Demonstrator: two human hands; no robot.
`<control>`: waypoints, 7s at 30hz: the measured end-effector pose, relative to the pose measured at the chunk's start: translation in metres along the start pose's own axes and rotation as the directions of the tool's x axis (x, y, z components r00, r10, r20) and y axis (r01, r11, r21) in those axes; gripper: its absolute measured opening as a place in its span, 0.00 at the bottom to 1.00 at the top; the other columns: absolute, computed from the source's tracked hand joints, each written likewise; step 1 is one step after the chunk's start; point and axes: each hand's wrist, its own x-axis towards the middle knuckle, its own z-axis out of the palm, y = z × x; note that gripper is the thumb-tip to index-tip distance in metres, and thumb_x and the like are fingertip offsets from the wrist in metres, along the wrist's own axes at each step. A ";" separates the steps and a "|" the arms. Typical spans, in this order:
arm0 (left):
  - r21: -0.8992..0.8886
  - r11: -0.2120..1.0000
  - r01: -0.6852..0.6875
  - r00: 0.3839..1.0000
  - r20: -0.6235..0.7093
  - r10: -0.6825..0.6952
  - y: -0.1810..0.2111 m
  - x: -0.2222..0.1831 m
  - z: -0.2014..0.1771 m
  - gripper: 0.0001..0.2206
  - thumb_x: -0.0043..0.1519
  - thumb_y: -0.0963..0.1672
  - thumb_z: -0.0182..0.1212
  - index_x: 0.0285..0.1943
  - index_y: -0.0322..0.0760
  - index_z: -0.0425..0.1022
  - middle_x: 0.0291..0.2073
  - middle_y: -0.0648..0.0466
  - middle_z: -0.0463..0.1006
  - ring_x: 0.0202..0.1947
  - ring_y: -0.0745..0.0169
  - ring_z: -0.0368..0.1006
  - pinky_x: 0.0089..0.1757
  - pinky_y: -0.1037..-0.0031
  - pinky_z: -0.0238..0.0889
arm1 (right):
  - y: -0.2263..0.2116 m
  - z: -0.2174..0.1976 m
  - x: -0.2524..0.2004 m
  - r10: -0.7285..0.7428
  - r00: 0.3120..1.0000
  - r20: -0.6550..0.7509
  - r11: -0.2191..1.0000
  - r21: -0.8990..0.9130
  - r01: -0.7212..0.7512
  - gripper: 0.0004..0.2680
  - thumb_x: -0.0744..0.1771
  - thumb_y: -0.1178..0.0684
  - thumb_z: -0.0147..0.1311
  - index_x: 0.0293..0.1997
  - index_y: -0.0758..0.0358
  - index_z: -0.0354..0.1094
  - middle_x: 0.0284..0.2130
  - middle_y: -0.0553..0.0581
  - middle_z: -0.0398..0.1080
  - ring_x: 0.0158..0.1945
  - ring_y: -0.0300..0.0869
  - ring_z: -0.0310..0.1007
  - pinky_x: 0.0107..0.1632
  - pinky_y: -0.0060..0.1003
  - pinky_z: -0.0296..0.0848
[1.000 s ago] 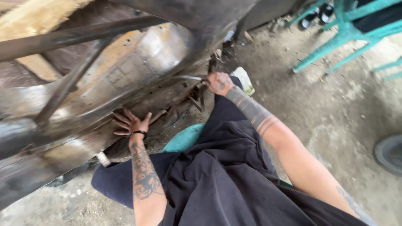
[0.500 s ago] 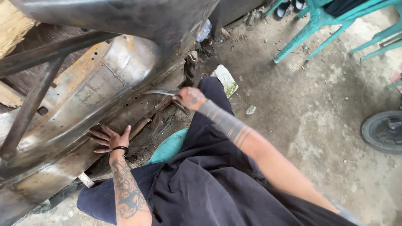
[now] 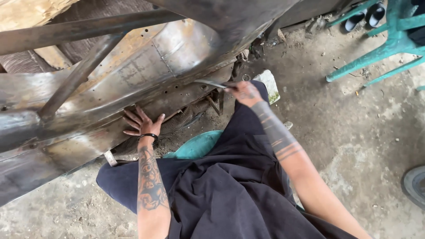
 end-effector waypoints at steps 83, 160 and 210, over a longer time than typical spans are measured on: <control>0.085 0.996 0.005 0.986 0.166 -0.020 -0.004 0.010 0.001 0.50 0.61 0.68 0.41 0.80 0.50 0.15 0.73 0.40 0.05 0.72 0.30 0.01 0.57 0.20 0.09 | 0.022 -0.069 0.029 0.079 0.978 0.195 0.982 -0.185 -0.043 0.16 0.68 0.33 0.54 0.31 0.54 0.72 0.27 0.52 0.75 0.34 0.50 0.80 0.38 0.43 0.79; 0.172 0.983 0.070 0.988 0.126 -0.092 -0.013 0.025 0.013 0.54 0.55 0.69 0.46 0.80 0.53 0.14 0.72 0.39 0.07 0.72 0.31 0.04 0.58 0.21 0.05 | -0.099 0.084 -0.044 0.666 0.515 0.540 -0.165 0.780 -0.604 0.08 0.68 0.54 0.58 0.47 0.66 0.67 0.29 0.56 0.68 0.34 0.39 0.68 0.36 0.38 0.76; 0.346 0.886 -0.308 0.614 -0.639 0.463 -0.060 0.003 0.064 0.27 0.62 0.60 0.58 0.68 0.56 0.70 0.71 0.49 0.63 0.68 0.42 0.58 0.59 0.37 0.44 | -0.072 -0.028 -0.051 0.146 0.828 0.542 0.800 0.427 -0.420 0.11 0.66 0.55 0.59 0.26 0.74 0.70 0.11 0.67 0.67 0.15 0.52 0.73 0.14 0.41 0.65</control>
